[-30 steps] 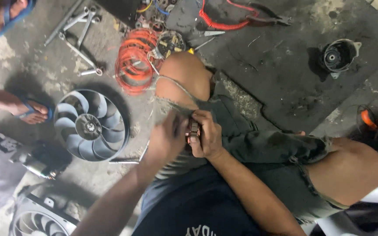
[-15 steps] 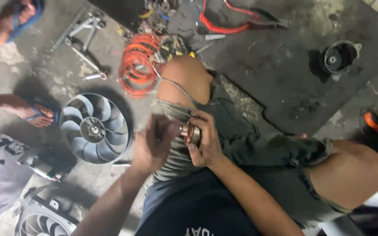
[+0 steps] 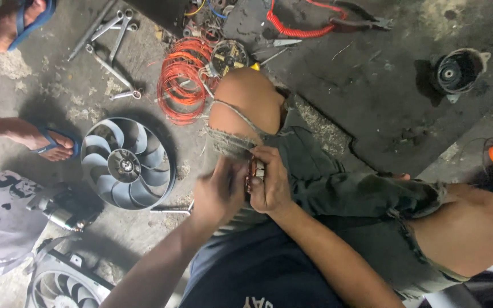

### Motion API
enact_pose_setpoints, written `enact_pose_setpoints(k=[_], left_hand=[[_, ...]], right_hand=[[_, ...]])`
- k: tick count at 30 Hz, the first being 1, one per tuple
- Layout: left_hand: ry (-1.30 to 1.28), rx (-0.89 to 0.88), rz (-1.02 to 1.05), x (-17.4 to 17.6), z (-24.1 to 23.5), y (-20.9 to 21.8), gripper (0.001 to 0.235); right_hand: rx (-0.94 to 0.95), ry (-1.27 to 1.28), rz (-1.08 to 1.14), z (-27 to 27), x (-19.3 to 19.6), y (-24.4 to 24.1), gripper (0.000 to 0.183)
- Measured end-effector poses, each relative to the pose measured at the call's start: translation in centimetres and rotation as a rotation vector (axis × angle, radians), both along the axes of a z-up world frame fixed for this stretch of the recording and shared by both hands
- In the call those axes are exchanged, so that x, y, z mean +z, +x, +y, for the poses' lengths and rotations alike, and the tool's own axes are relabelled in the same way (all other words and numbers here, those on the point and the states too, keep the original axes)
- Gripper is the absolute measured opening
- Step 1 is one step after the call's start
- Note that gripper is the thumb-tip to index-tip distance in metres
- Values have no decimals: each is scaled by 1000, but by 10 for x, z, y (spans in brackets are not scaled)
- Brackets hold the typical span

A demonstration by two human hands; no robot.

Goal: The person sits on the floor and cleans a small mechanical part, likely a fan motor, using a dark cloth. They wipe the copper windings and metal housing repeatedly. A fan blade and various tools are visible on the floor nearby.

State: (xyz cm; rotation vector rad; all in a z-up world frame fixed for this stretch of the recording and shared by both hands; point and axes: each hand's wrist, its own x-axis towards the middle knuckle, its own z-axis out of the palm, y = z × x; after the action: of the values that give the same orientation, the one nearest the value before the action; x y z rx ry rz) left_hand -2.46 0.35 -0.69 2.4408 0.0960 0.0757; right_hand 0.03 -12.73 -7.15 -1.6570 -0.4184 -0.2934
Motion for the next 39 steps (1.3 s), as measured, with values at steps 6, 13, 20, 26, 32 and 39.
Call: enact_pose_setpoints(k=[6,13,20,26,32,39], left_hand=[[-120,5,-25,12,-6,3,13],[-3,8,-15,-8,4,3,17],[48,60,127,1,-3,-11,12],[-23,148,261,-15,7,8,19],[-57,219,459,3,9,-8,18],[-143,275,338,-2,-3,-16,12]], right_hand=[[26,-44,66,-2,-12,-9,53],[29,-33,-83,2,-14,-8,43],[-32,-197,-98,0,-11,-6,37],[-31,-212,-180,1,11,-6,36],[-9,-185,22,-1,12,0,56],[8,-109,54,-9,8,-5,48]])
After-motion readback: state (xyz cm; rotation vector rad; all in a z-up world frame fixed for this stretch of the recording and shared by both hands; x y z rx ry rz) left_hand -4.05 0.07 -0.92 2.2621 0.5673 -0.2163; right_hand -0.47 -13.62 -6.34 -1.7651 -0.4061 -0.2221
